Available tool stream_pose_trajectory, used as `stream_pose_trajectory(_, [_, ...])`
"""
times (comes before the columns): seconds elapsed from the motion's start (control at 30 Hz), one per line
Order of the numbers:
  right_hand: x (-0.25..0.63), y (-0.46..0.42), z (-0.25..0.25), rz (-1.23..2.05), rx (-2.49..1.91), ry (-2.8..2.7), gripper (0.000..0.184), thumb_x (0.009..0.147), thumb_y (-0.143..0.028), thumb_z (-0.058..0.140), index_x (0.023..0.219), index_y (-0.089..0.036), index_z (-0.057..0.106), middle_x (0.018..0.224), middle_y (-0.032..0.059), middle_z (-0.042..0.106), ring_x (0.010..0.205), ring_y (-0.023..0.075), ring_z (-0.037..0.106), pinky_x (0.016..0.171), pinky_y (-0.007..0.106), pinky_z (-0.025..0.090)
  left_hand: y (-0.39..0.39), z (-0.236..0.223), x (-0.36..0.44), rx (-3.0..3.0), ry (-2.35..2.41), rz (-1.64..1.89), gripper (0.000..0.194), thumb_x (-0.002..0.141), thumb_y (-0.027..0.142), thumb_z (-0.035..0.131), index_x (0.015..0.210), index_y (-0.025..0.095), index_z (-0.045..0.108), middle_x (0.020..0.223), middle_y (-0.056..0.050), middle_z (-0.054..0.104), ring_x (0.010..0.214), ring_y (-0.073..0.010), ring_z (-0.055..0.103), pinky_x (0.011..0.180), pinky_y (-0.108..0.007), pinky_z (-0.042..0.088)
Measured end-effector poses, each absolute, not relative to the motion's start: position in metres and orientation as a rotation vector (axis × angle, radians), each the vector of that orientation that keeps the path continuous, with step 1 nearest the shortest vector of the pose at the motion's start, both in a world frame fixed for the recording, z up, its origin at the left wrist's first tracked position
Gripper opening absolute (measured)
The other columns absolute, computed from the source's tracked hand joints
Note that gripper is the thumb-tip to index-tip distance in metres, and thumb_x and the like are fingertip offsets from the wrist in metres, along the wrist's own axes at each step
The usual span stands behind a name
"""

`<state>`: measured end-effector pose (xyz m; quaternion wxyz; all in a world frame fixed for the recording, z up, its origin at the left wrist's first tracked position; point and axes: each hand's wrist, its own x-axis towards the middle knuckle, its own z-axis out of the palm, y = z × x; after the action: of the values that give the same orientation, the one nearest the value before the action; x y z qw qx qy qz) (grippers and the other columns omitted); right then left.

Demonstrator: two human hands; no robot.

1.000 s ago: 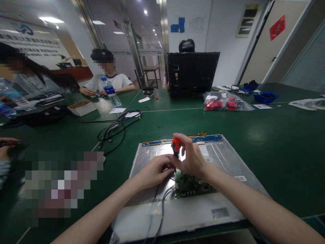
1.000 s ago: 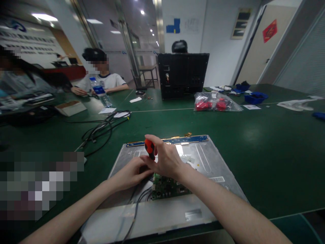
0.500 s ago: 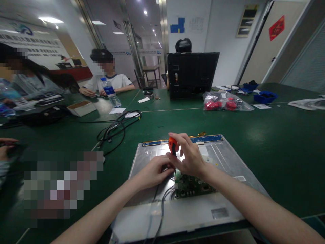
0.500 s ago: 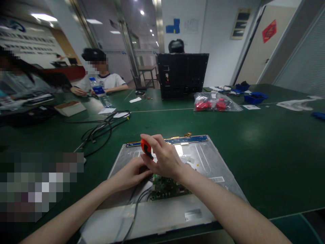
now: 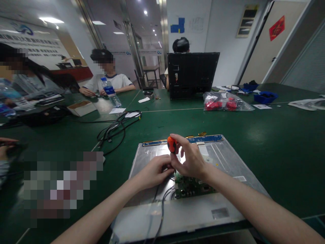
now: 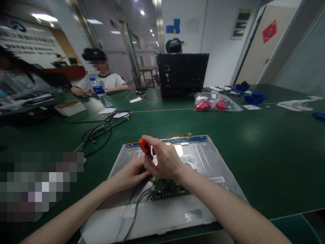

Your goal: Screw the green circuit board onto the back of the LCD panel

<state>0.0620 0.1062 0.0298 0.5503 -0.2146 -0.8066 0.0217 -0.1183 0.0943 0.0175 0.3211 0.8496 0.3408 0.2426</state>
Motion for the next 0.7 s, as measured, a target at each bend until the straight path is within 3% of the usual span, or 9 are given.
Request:
stream_pose_trajectory(0.27, [0.0626,0.111,0.0267,0.082,-0.531,-1.875,0.051,0.095,-0.036,0.06,0.137,-0.024,0.034,0.085,0.0003,0.06,0.063,0.0124,0.056,0.045,0.019,0.043,0.0942,0.0155,-0.1194,2.203,0.905,0.645,0.009,0.086,0.012,0.058,0.084,0.016,0.065,0.082,-0.002,0.066,0.072,-0.017,0.061,0.068,-0.028,0.049])
stream_pose_trajectory(0.57, [0.0609,0.1073,0.0309,0.093,-0.566,-1.9,0.044,0.095,-0.024,0.054,0.138,-0.021,0.041,0.07,-0.005,0.058,0.05,0.0101,0.05,0.048,0.022,0.045,0.0949,0.016,-0.1205,2.227,0.914,0.622,0.009,0.085,0.011,0.059,0.086,0.016,0.067,0.086,-0.004,0.069,0.077,-0.0194,0.062,0.073,-0.031,0.05])
stream_pose_trajectory(0.7, [0.0607,0.1061,0.0312,0.101,-0.565,-1.881,0.048,0.092,-0.021,0.053,0.139,-0.02,0.04,0.078,-0.0015,0.062,0.055,0.0112,0.054,0.05,0.023,0.048,0.0948,0.0161,-0.1205,2.229,0.897,0.622,0.01,0.085,0.011,0.058,0.086,0.017,0.067,0.086,-0.004,0.07,0.078,-0.0199,0.062,0.074,-0.031,0.049])
